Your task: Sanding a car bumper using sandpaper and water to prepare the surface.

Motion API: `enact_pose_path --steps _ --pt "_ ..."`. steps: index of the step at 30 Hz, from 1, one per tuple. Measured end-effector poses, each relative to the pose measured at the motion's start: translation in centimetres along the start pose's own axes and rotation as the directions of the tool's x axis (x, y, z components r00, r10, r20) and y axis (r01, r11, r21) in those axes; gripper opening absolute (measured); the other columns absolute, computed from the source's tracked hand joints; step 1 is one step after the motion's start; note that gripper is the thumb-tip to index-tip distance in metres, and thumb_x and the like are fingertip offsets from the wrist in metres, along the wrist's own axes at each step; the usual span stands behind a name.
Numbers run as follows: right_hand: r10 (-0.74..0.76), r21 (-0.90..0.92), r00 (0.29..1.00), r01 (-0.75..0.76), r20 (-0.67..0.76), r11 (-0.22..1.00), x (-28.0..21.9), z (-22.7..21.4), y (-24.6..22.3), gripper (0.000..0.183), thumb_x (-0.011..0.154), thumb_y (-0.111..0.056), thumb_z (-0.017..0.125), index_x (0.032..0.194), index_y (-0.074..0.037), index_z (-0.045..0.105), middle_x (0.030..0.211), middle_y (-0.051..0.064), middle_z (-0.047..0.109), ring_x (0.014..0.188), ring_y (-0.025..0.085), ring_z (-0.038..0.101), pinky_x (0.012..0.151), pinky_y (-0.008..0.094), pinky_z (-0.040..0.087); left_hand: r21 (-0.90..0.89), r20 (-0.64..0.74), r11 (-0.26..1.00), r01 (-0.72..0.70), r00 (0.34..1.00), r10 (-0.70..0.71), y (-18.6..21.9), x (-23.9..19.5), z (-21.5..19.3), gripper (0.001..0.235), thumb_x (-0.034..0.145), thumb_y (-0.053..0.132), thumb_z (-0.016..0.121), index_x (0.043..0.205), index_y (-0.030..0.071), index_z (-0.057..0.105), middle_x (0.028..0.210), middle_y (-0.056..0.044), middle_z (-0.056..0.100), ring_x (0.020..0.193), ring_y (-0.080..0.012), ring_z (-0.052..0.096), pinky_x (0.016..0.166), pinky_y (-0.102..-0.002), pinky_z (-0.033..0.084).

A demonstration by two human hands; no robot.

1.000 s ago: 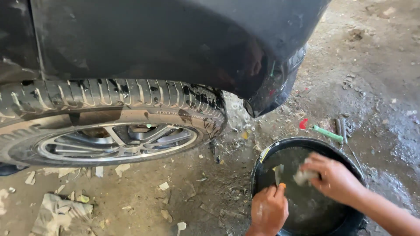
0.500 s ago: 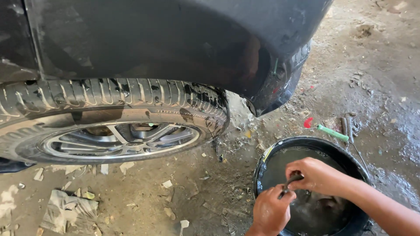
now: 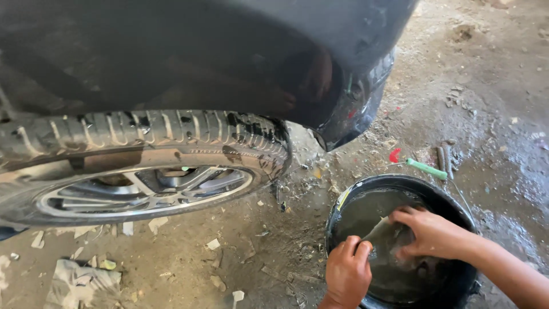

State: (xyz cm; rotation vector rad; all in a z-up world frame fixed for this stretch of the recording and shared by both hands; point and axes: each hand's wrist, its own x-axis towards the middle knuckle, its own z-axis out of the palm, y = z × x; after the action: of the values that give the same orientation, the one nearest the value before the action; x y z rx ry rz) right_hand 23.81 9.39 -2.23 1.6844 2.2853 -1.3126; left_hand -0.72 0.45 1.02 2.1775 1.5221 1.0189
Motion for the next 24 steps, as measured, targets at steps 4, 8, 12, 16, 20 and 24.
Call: enact_pose_path --steps 4,8,12,16,20,24 --pt "0.100 -0.409 0.994 -0.078 0.033 0.909 -0.2 5.7 5.9 0.078 0.059 -0.036 0.087 0.133 -0.033 0.061 0.129 -0.007 0.067 0.115 0.023 0.065 0.096 0.035 0.055 0.042 -0.011 0.999 0.017 1.000 -0.017 0.0 0.0 0.4 0.021 0.081 0.002 0.069 0.099 0.011 0.064 0.094 -0.006 0.057 0.065 -0.0264 0.058 0.060 -0.040 0.048" --pt "0.300 -0.287 0.953 -0.296 -0.029 0.911 0.5 5.8 5.7 0.025 0.079 -0.027 0.068 0.103 -0.026 0.075 0.094 -0.001 0.081 0.084 0.024 0.077 0.076 0.037 0.059 0.040 0.004 0.999 0.026 1.000 -0.027 -0.5 -0.2 0.8 0.017 0.084 0.007 0.067 0.101 0.011 0.065 0.093 -0.007 0.059 0.069 -0.0279 0.061 0.061 -0.040 0.049" --pt "0.314 0.043 0.946 -0.311 -0.078 0.949 -1.0 -3.7 -3.0 0.035 0.074 -0.006 0.065 0.103 -0.021 0.078 0.076 -0.002 0.083 0.060 0.014 0.072 0.061 0.029 0.059 0.041 0.007 0.998 0.036 0.999 -0.037 -0.5 -0.1 1.1 0.030 0.077 0.003 0.070 0.106 0.010 0.066 0.099 -0.007 0.060 0.070 -0.0292 0.060 0.061 -0.041 0.049" --pt "0.060 0.267 0.915 0.053 -0.398 0.962 -2.0 -10.2 -8.9 0.052 0.065 0.013 0.064 0.108 -0.012 0.076 0.099 0.002 0.083 0.084 0.017 0.079 0.078 0.029 0.065 0.073 -0.016 0.997 0.036 0.999 -0.035 -0.6 -0.4 1.6 0.028 0.077 0.002 0.069 0.103 0.012 0.066 0.097 -0.006 0.059 0.070 -0.0259 0.060 0.061 -0.039 0.049" --pt "-0.371 -0.032 0.430 0.617 -0.823 0.786 -2.1 -14.7 -19.9 0.032 0.090 0.016 0.055 0.116 -0.002 0.057 0.113 0.012 0.064 0.095 0.020 0.061 0.083 0.030 0.048 0.093 -0.018 0.995 0.045 0.999 -0.044 -0.4 -0.4 1.7 0.029 0.075 -0.001 0.070 0.102 0.012 0.066 0.096 -0.005 0.058 0.066 -0.0236 0.059 0.057 -0.039 0.049" --pt "-0.416 -0.381 -0.121 0.677 -0.901 0.629 6.5 -14.2 -24.8 0.029 0.091 -0.007 0.064 0.113 -0.011 0.045 0.113 0.011 0.053 0.098 0.024 0.050 0.086 0.041 0.043 0.086 -0.018 0.996 0.036 0.999 -0.034 0.0 -0.2 1.4 0.028 0.075 -0.001 0.070 0.100 0.012 0.067 0.094 -0.005 0.057 0.067 -0.0249 0.060 0.059 -0.040 0.049"
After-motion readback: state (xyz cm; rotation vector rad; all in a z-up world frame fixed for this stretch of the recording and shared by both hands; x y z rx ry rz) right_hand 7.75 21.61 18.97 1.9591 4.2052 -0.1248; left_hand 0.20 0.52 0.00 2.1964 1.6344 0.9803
